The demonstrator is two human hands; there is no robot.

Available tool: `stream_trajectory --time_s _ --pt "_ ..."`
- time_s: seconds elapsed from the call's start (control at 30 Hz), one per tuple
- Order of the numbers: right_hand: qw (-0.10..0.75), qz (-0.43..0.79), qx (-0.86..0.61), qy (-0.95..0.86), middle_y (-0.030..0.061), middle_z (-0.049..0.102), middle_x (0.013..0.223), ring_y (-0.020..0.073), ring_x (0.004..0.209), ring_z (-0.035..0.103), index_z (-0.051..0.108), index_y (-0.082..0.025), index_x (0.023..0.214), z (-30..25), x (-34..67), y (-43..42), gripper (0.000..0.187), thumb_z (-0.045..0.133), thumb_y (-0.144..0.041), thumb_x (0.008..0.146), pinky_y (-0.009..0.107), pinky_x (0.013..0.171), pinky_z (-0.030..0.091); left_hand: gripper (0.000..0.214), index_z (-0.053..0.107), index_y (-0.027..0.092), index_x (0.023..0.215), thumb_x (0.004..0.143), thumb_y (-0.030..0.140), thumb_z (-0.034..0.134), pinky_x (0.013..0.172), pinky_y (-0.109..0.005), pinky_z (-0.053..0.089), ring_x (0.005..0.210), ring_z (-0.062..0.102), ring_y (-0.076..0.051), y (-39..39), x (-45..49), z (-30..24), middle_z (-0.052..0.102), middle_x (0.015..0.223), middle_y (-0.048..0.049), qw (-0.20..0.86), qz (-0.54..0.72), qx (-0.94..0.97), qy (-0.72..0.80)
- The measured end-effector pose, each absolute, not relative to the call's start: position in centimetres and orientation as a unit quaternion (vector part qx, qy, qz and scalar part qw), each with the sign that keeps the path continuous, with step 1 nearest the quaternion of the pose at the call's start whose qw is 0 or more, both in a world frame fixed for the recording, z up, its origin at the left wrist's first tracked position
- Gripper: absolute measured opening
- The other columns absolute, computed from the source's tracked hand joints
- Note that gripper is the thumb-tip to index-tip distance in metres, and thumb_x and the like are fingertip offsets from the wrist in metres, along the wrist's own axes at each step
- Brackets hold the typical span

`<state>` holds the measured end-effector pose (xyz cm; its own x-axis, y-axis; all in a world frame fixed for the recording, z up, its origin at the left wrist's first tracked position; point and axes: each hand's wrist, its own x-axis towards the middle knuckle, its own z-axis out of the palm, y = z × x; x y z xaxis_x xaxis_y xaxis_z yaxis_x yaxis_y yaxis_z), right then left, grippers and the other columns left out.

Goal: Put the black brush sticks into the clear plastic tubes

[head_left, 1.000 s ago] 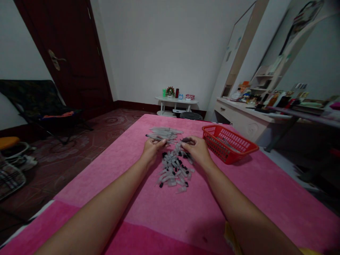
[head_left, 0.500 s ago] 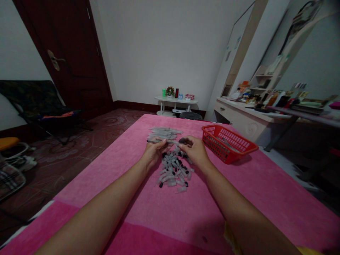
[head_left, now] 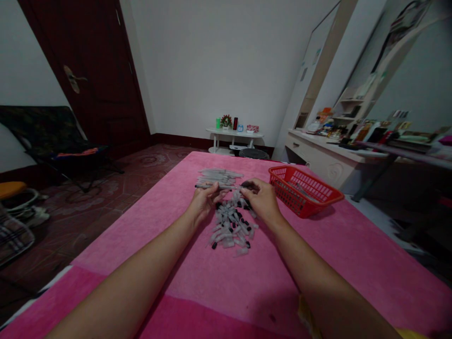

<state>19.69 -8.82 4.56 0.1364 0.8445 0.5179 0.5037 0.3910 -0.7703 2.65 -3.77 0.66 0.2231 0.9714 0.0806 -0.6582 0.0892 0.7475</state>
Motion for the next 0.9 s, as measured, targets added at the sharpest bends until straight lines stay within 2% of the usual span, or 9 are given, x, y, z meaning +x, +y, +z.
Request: stream_trajectory --time_s 0.37,0.67,0.77,0.9 --pt "0.51 0.11 -0.529 -0.669 0.0041 0.069 0.074 0.0174 0.067 0.063 0.067 -0.017 0.077 4.8 19.4 -9.1 0.011 0.06 -0.019 0.069 0.027 0.063 0.046 0.02 0.059 0.014 0.083 0.07 0.02 0.073 0.072 -0.025 0.057 0.072 0.069 -0.016 -4.5 3.2 0.7 0.07 0.078 -0.0034 0.702 0.563 0.379 0.218" --pt "0.531 0.114 -0.542 -0.641 0.0042 0.069 0.069 0.0176 0.063 0.062 0.065 -0.017 0.07 4.3 19.1 -9.1 0.007 0.062 -0.018 0.064 0.027 0.059 0.047 0.03 0.048 0.017 0.076 0.066 0.018 0.076 0.062 -0.024 0.056 0.066 0.068 -0.015 -4.6 3.5 0.5 0.069 0.074 -0.0011 0.693 0.568 0.387 0.218" --pt "0.54 0.172 -0.557 -0.607 0.0033 0.067 0.064 0.0178 0.059 0.062 0.064 -0.017 0.066 4.3 19.2 -9.1 0.007 0.064 -0.017 0.059 0.026 0.053 0.048 0.037 0.046 0.017 0.074 0.061 0.02 0.08 0.06 -0.024 0.055 0.064 0.068 -0.016 -4.9 3.6 0.7 0.069 0.075 -0.0017 0.682 0.574 0.399 0.217" --pt "0.558 0.351 -0.555 -0.508 0.0021 0.065 0.055 0.0158 0.045 0.06 0.061 -0.017 0.065 4.6 19.2 -9.2 0.009 0.067 -0.017 0.059 0.025 0.042 0.048 0.039 0.046 0.016 0.074 0.059 0.024 0.082 0.061 -0.025 0.054 0.067 0.068 -0.017 -5.2 3.6 0.8 0.07 0.076 -0.0034 0.662 0.583 0.424 0.207"
